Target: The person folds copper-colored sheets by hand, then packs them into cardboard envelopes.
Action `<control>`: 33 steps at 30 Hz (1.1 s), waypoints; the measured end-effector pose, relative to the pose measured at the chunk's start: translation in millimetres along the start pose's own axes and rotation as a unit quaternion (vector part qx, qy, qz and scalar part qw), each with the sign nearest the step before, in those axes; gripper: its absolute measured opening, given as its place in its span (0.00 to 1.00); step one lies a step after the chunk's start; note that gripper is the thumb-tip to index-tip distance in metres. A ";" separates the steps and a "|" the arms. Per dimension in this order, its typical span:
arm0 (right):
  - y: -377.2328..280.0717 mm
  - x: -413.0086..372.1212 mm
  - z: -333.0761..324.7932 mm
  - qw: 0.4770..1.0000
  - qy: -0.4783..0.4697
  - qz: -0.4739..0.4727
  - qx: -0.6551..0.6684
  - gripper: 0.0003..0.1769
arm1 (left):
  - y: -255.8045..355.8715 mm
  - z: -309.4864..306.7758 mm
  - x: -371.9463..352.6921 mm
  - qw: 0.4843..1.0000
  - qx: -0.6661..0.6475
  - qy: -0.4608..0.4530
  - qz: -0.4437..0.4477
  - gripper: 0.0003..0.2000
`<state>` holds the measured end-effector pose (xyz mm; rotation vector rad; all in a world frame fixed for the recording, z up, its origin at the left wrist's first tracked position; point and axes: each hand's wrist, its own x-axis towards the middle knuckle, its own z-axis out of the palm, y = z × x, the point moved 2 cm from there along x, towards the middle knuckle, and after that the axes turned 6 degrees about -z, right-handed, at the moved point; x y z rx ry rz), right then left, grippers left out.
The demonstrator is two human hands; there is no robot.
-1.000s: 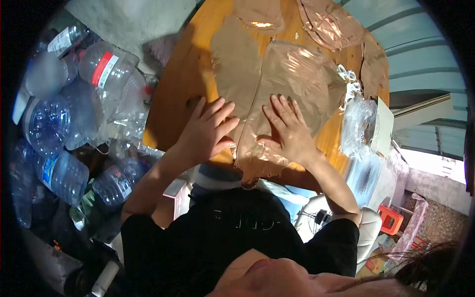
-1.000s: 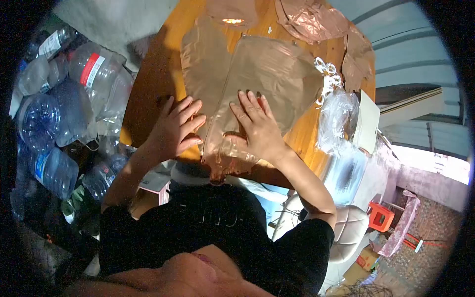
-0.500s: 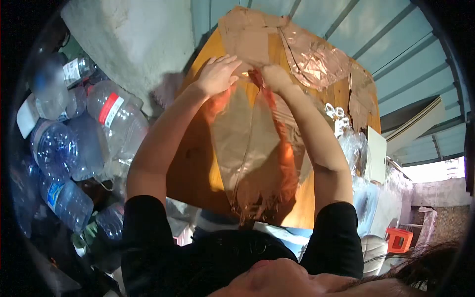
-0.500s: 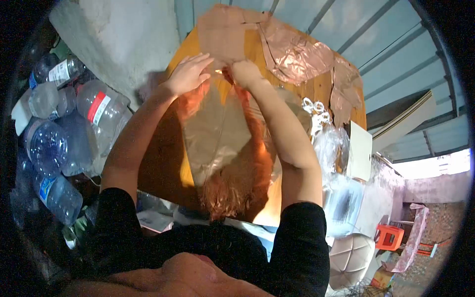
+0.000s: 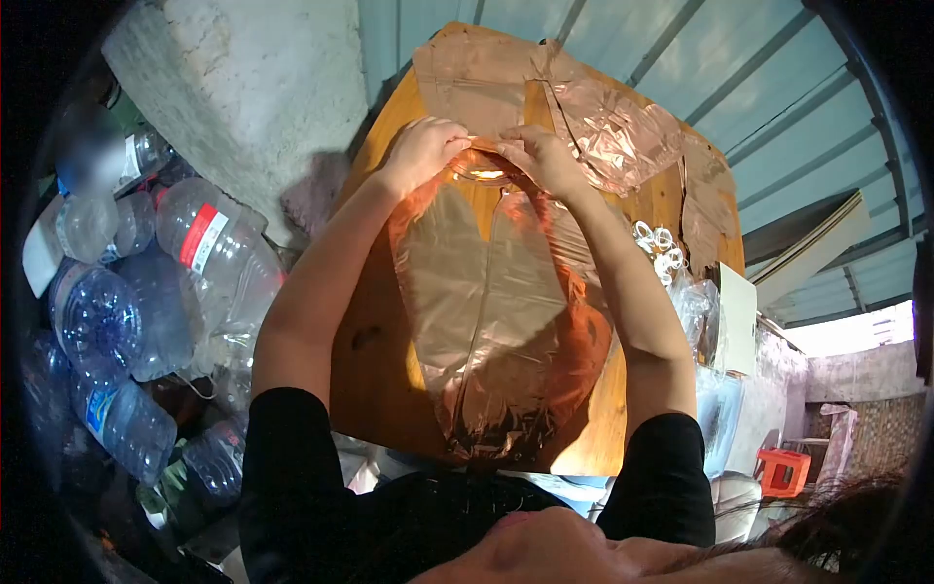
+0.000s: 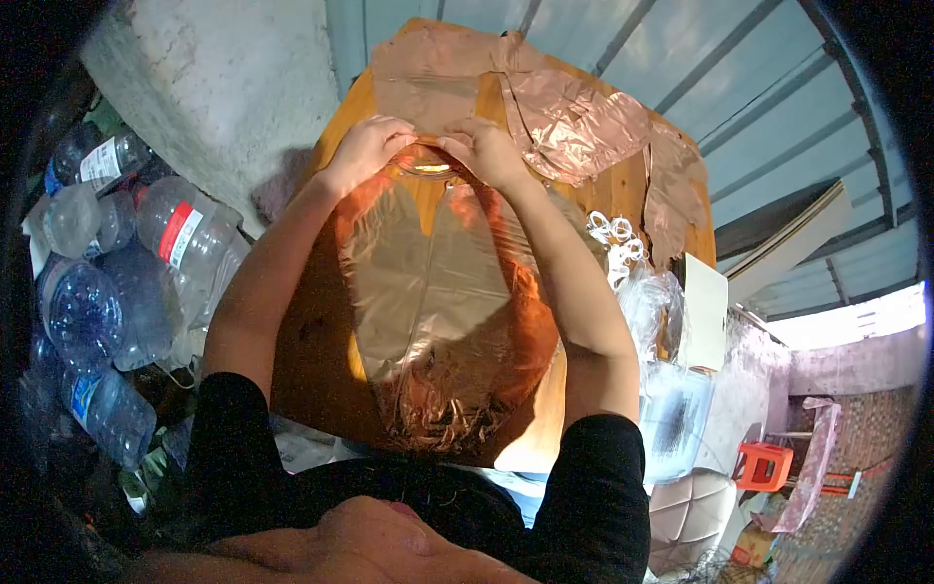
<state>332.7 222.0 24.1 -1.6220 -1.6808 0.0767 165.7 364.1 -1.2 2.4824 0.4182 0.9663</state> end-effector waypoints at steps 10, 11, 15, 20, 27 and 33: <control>3.2 22.9 -5.1 0.989 0.059 0.110 -0.082 0.13 | 22.4 -13.6 -1.7 0.984 0.041 0.143 -0.101 0.11; 3.1 24.6 -7.8 0.988 0.103 0.109 -0.045 0.11 | 26.2 -14.9 -6.4 0.996 0.054 0.049 -0.043 0.11; -5.3 29.3 -16.3 0.986 0.164 0.010 0.033 0.10 | 6.3 1.5 -19.4 0.995 -0.003 -0.092 0.048 0.12; 3.4 24.2 -21.1 0.983 0.103 -0.136 -0.068 0.10 | 0.1 8.4 -15.9 0.989 -0.071 -0.126 0.005 0.10; -30.5 5.6 -16.7 0.977 0.018 -0.134 -0.167 0.12 | 5.7 7.6 1.3 0.981 -0.149 -0.064 -0.103 0.11; -17.7 10.8 -2.2 0.972 0.006 -0.134 -0.194 0.11 | 27.0 -4.6 2.7 0.999 -0.038 -0.006 -0.022 0.09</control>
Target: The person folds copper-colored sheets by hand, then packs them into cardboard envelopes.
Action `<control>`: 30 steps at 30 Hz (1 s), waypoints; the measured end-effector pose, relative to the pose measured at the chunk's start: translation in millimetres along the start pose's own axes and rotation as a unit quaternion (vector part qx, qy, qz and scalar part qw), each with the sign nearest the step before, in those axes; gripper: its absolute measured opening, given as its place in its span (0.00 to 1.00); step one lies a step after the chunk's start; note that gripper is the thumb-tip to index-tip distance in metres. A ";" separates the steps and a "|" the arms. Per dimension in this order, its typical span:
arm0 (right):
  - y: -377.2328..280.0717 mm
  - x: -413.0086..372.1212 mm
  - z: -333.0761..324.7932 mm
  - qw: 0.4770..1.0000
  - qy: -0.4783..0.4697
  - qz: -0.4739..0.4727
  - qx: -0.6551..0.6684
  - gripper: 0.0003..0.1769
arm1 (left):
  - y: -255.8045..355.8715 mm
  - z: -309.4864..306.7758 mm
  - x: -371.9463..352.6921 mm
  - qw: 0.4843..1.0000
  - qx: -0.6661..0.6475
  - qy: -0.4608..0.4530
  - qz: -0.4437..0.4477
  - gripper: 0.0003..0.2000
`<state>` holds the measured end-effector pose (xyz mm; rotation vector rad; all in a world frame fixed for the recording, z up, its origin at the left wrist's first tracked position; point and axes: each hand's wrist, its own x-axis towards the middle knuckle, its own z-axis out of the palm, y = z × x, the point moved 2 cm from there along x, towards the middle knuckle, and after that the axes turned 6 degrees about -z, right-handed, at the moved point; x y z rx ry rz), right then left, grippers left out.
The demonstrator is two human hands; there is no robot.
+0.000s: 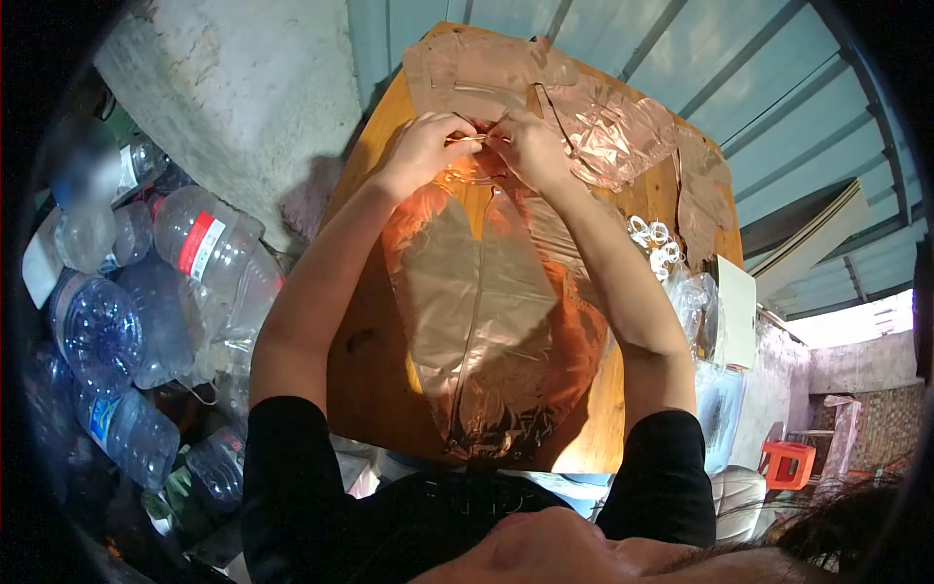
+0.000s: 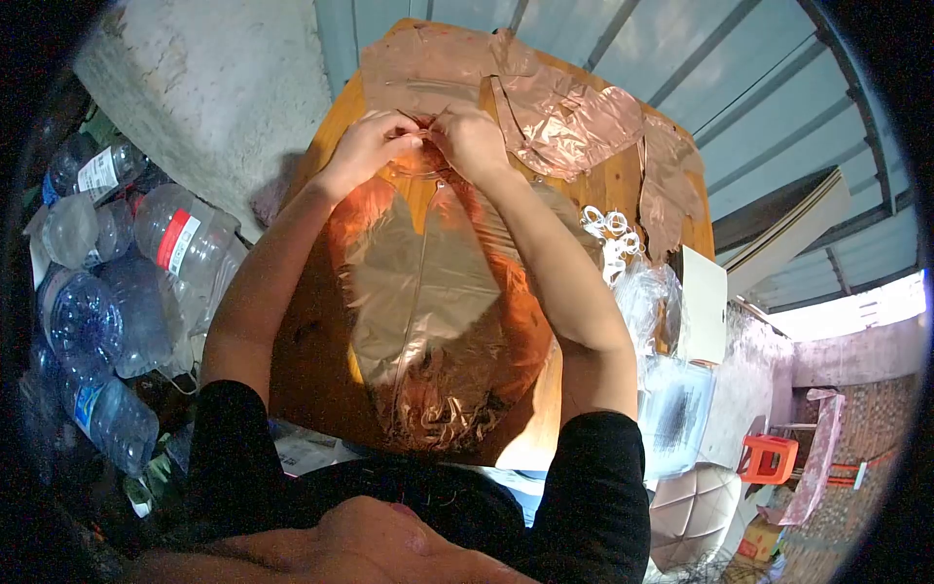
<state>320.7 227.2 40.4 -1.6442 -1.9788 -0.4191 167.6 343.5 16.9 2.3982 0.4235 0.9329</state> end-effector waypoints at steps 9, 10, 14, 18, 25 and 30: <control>-0.1 1.2 0.6 0.989 -0.005 0.111 0.093 0.12 | -0.4 -0.9 -1.2 0.996 0.071 0.058 0.003 0.03; 0.5 1.3 2.4 0.991 -0.020 0.118 0.061 0.13 | 1.2 0.1 -2.4 0.994 0.068 0.087 0.028 0.02; -3.9 2.6 0.5 0.994 -0.002 0.104 0.041 0.13 | -1.0 11.8 -9.8 0.967 0.127 0.216 0.038 0.05; -3.6 -0.6 -3.3 0.997 0.013 0.068 0.023 0.12 | -19.3 6.7 -2.5 0.933 -0.163 0.127 -0.293 0.13; -59.4 -40.9 -45.2 0.992 0.037 -0.107 0.061 0.33 | -4.4 5.8 -4.4 0.655 -0.595 -0.031 -0.465 0.22; -81.9 -94.9 -61.9 0.980 -0.055 -0.183 0.056 0.19 | -26.4 21.9 3.0 0.652 -0.613 -0.062 -0.441 0.22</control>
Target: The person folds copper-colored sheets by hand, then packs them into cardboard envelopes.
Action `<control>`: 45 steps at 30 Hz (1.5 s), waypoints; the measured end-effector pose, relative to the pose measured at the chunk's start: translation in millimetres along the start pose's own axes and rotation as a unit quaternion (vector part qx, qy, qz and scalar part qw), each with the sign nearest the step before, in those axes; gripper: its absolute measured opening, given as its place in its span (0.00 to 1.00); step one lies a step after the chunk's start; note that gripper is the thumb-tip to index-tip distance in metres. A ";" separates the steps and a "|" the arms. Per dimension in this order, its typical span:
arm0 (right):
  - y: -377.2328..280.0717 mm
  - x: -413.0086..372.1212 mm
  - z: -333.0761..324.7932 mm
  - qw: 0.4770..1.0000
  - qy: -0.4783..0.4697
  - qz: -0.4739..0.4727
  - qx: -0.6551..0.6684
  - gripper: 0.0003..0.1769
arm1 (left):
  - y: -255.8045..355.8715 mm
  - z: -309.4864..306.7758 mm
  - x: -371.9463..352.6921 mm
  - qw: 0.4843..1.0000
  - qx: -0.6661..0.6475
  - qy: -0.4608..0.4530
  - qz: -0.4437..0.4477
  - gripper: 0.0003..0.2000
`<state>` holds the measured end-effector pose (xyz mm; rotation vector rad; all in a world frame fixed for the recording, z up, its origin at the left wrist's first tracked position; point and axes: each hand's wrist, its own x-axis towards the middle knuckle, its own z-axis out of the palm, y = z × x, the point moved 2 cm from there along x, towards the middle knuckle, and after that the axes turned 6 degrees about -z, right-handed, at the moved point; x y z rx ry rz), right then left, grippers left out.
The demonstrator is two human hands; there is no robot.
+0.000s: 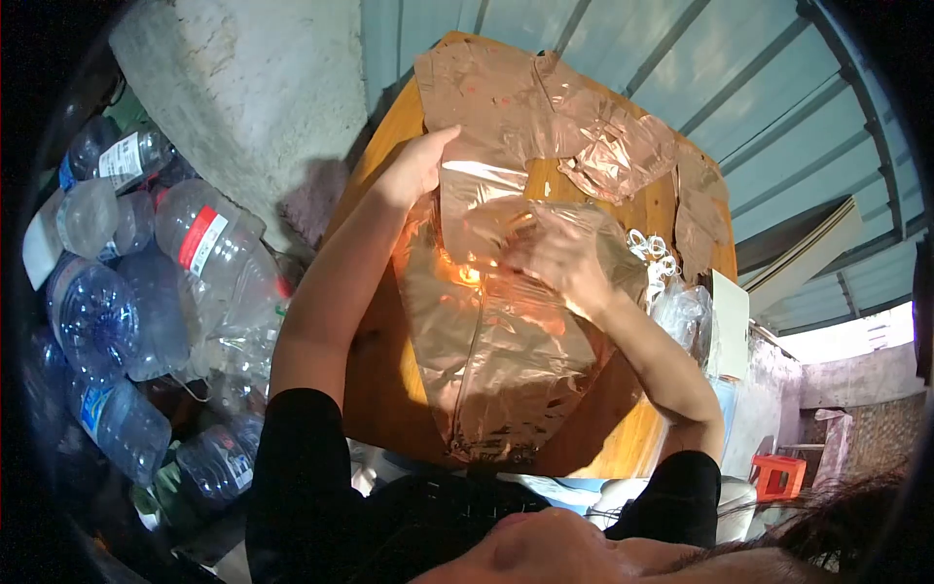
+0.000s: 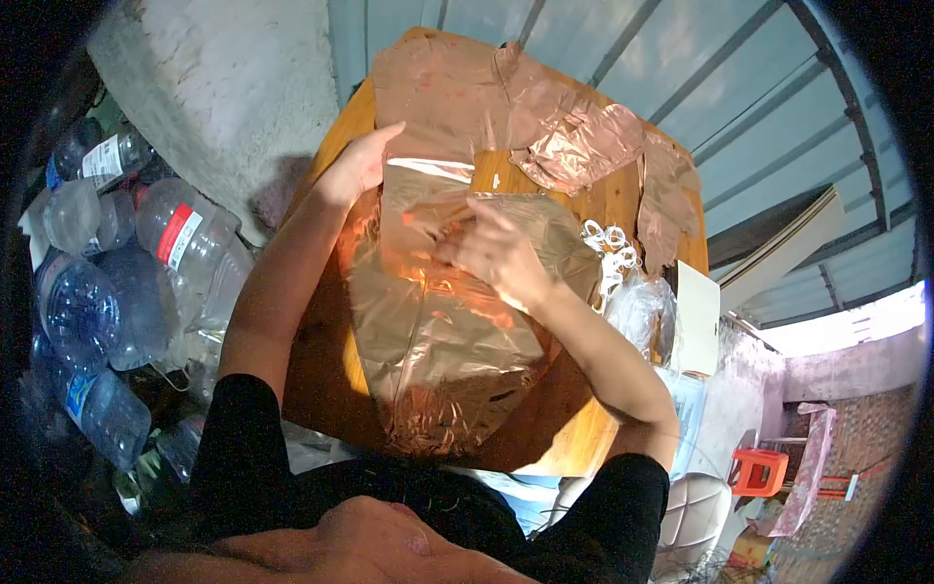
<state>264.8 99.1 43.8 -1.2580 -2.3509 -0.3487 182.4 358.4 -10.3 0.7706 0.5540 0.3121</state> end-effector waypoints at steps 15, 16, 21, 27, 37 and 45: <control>-32.8 -49.2 -5.5 0.998 -0.043 -0.013 -0.044 0.16 | -0.6 5.8 -6.1 0.974 0.181 0.108 0.080 0.11; -33.6 -52.1 -3.8 0.997 -0.051 -0.014 -0.051 0.16 | -0.8 -9.9 9.7 0.973 0.209 0.073 0.073 0.10; -37.9 -57.6 -5.0 0.997 -0.040 0.019 -0.066 0.17 | 7.1 -9.6 14.0 0.978 0.185 0.065 0.067 0.07; -42.9 -58.0 -6.6 0.995 -0.034 0.036 -0.091 0.18 | -0.4 -25.6 30.1 0.947 0.210 0.233 0.062 0.05; -58.6 -45.8 -74.7 0.986 -0.078 0.044 -0.139 0.19 | 21.6 53.2 15.0 0.881 0.355 0.156 0.273 0.09; -179.0 -50.2 -134.9 0.966 -0.016 0.031 -0.256 0.17 | 37.6 157.8 -82.3 0.914 0.212 -0.223 0.265 0.12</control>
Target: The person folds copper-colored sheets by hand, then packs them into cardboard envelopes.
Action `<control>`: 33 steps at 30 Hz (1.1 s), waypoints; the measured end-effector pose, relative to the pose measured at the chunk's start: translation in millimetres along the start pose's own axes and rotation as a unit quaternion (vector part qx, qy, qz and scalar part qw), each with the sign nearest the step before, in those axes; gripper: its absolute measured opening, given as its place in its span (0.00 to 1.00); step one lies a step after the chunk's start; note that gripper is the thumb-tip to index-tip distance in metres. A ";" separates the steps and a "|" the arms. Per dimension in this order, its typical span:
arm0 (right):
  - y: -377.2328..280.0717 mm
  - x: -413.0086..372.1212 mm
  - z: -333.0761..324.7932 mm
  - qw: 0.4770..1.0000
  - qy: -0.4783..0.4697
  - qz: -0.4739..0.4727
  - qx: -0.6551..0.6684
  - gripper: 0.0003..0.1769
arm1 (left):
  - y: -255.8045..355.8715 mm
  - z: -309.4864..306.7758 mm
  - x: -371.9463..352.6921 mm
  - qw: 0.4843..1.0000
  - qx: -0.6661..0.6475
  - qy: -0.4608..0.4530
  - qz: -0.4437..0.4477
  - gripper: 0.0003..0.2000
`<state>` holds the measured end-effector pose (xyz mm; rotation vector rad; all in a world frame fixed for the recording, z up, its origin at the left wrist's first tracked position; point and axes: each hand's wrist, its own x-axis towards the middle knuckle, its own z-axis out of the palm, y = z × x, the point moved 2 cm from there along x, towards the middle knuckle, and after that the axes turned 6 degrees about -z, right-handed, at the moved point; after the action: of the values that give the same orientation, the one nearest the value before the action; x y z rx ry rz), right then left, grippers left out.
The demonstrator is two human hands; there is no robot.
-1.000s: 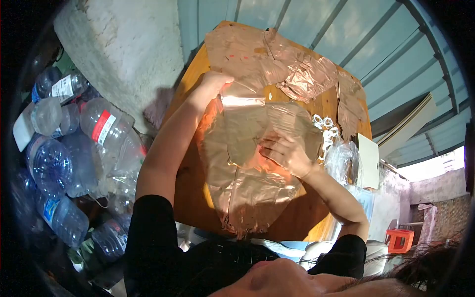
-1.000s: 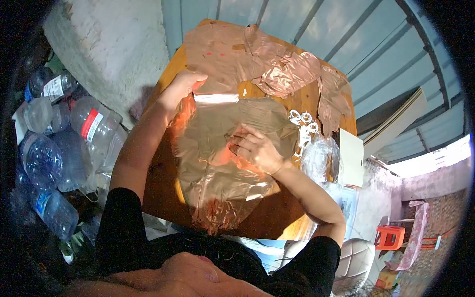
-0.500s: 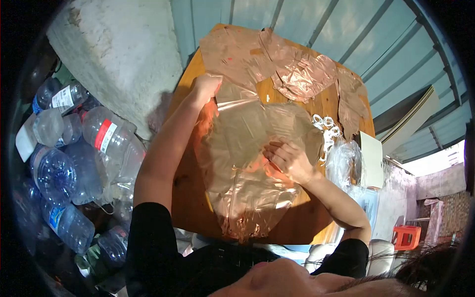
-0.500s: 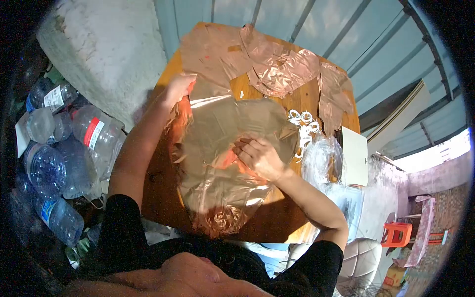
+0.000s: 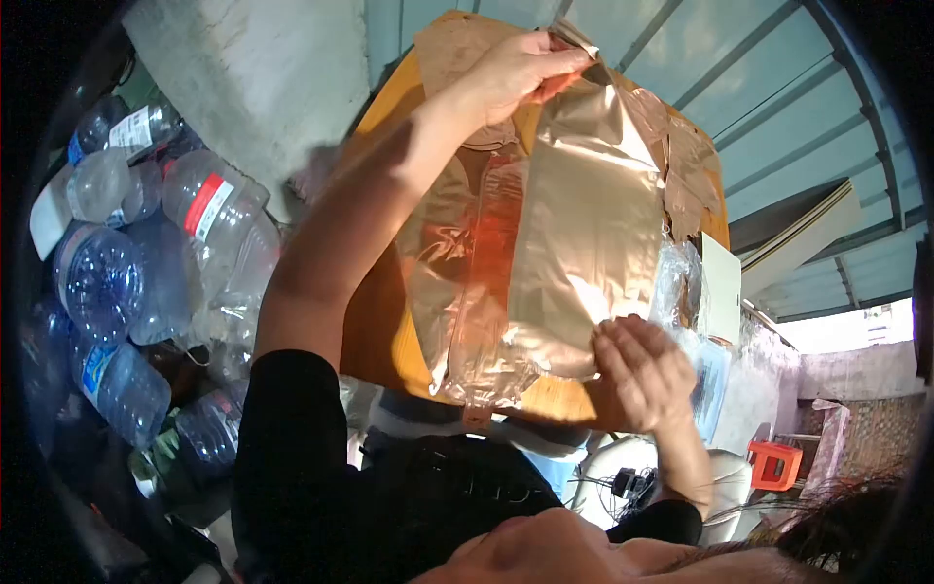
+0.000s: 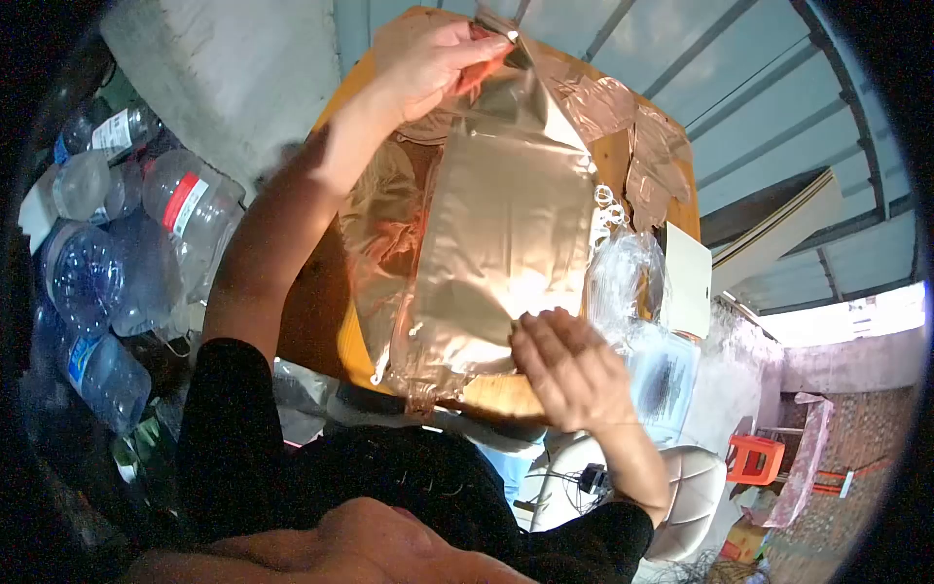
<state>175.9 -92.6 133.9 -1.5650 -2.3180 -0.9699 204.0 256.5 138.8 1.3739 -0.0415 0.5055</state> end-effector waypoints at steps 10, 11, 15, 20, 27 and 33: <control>-91.0 -40.7 56.5 0.983 -0.027 0.097 0.152 0.17 | -125.1 -20.3 -52.6 0.937 0.173 0.021 -0.302 0.07; -96.0 -43.7 59.8 0.978 -0.036 0.112 0.173 0.17 | -130.5 -21.5 -57.3 0.919 0.223 0.065 -0.319 0.07; -101.3 -47.2 71.9 0.968 -0.014 0.138 0.207 0.17 | -108.5 -16.2 -64.2 0.844 0.390 0.072 -0.361 0.08; -97.6 -49.9 72.0 0.963 -0.025 0.156 0.220 0.17 | -123.8 -28.8 -67.3 0.839 0.375 0.126 -0.374 0.08; -93.0 -47.8 76.4 0.965 -0.008 0.152 0.214 0.16 | -127.3 -37.9 -62.6 0.829 0.419 0.100 -0.358 0.09; -96.2 -50.9 79.7 0.956 -0.042 0.164 0.238 0.18 | -114.3 -27.4 -77.9 0.769 0.587 0.129 -0.218 0.12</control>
<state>129.2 -105.5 8.0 -1.7128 -2.0360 -0.2467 169.2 245.3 2.6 2.4248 0.9579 0.2915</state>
